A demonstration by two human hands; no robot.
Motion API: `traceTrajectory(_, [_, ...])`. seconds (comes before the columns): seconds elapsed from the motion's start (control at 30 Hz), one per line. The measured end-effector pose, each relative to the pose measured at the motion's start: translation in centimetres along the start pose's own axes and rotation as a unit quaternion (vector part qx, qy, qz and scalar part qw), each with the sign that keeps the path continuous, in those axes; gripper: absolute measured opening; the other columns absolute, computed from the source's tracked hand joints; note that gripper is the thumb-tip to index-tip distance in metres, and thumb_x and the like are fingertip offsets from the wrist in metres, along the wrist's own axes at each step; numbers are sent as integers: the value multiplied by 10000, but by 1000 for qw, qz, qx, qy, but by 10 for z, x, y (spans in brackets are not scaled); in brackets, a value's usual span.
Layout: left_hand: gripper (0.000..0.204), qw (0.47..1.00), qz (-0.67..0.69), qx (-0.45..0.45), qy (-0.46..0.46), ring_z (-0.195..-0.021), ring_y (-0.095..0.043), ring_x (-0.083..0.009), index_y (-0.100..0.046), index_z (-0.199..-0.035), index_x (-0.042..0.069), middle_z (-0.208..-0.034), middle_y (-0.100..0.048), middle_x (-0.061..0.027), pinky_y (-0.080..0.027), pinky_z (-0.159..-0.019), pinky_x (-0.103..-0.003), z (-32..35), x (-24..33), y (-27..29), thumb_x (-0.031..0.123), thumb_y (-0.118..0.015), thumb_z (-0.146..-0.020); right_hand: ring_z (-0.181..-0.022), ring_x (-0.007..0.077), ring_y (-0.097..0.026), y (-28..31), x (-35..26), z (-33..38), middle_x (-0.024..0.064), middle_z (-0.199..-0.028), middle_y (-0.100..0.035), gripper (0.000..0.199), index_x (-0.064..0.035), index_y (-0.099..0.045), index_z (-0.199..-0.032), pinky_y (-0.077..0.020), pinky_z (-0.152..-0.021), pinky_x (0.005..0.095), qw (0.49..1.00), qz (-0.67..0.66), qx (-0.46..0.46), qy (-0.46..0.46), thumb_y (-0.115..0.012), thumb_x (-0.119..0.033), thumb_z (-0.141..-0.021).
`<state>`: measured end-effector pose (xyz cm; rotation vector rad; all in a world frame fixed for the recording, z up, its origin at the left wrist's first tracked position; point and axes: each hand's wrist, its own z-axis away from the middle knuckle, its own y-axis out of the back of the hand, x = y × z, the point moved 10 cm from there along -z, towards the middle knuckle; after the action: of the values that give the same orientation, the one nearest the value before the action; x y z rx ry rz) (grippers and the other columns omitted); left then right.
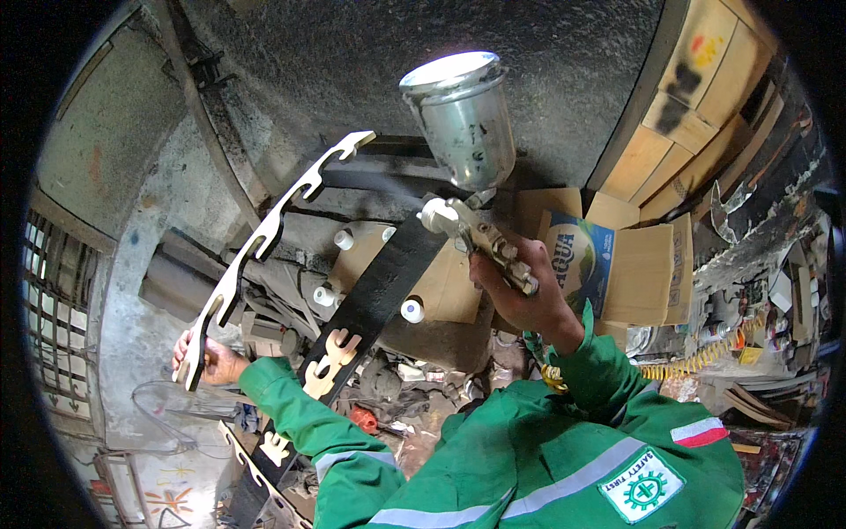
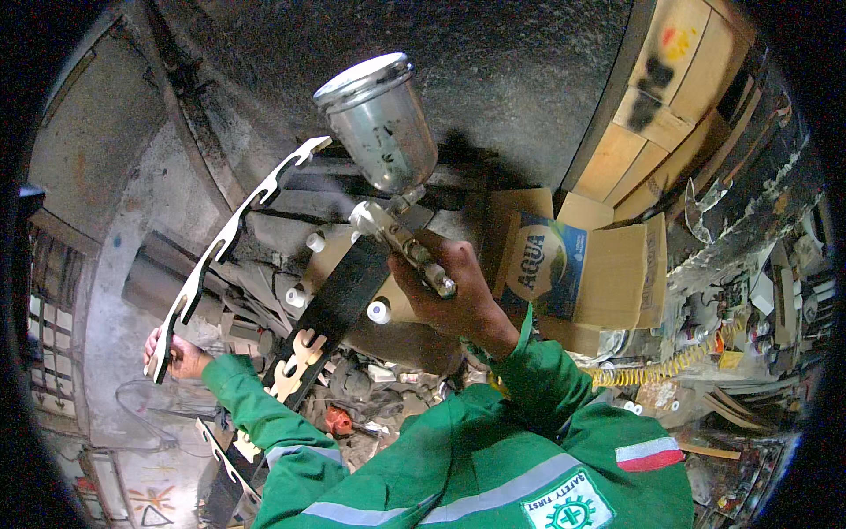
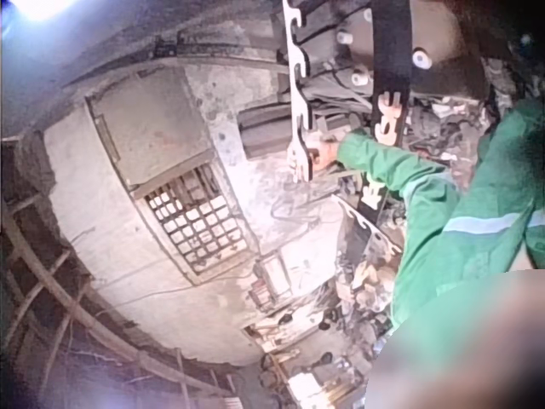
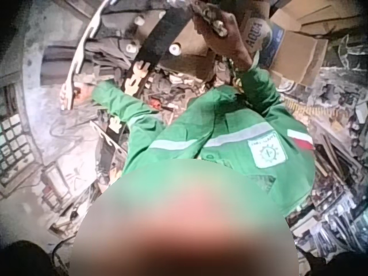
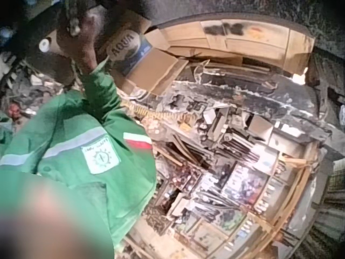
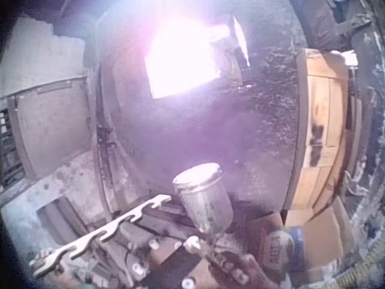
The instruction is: The person uses a spray gun to apply a light-colored finish to several small, irregularly shaped wooden pieces. They hold each piece in one hand, spray both sides, and place the finished pieces on a black workbench.
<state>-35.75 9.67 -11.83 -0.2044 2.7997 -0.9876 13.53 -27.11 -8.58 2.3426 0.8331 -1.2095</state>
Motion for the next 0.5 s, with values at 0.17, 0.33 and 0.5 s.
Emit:
traceTrajectory(0.17, [163, 999, -30, 6, -12, -995, -427, -192, -519, -975, 100, -915, -409, -28, -278, -1091, -425, 3, 10, -2, 28, -377, -942, -566, 100, -558, 11, 22, -16, 67, -649, -611, 115, -14, -630, -886, -437, -503, 292, 998, -39, 41, -35, -657, -121, -855])
traceTrajectory(0.33, [170, 992, 99, -43, 65, -964, -426, -197, -515, -957, 84, -920, -423, -51, -289, -1059, -439, 10, -2, -31, 13, -362, -934, -675, 97, -589, 16, 38, -15, 41, -759, -647, 116, -23, -616, -973, -461, -577, 265, 992, -55, 20, -114, -602, -113, -902])
traceTrajectory(0.5, [128, 880, -463, 106, 9, -886, -497, -194, -573, -958, 16, -905, -546, -87, -366, -924, -389, 25, 5, -19, 44, -478, -878, -857, 129, -610, 13, 39, -4, 45, -935, -649, 197, -13, -592, -1069, -495, -786, 272, 982, -118, -8, -147, -506, -160, -971])
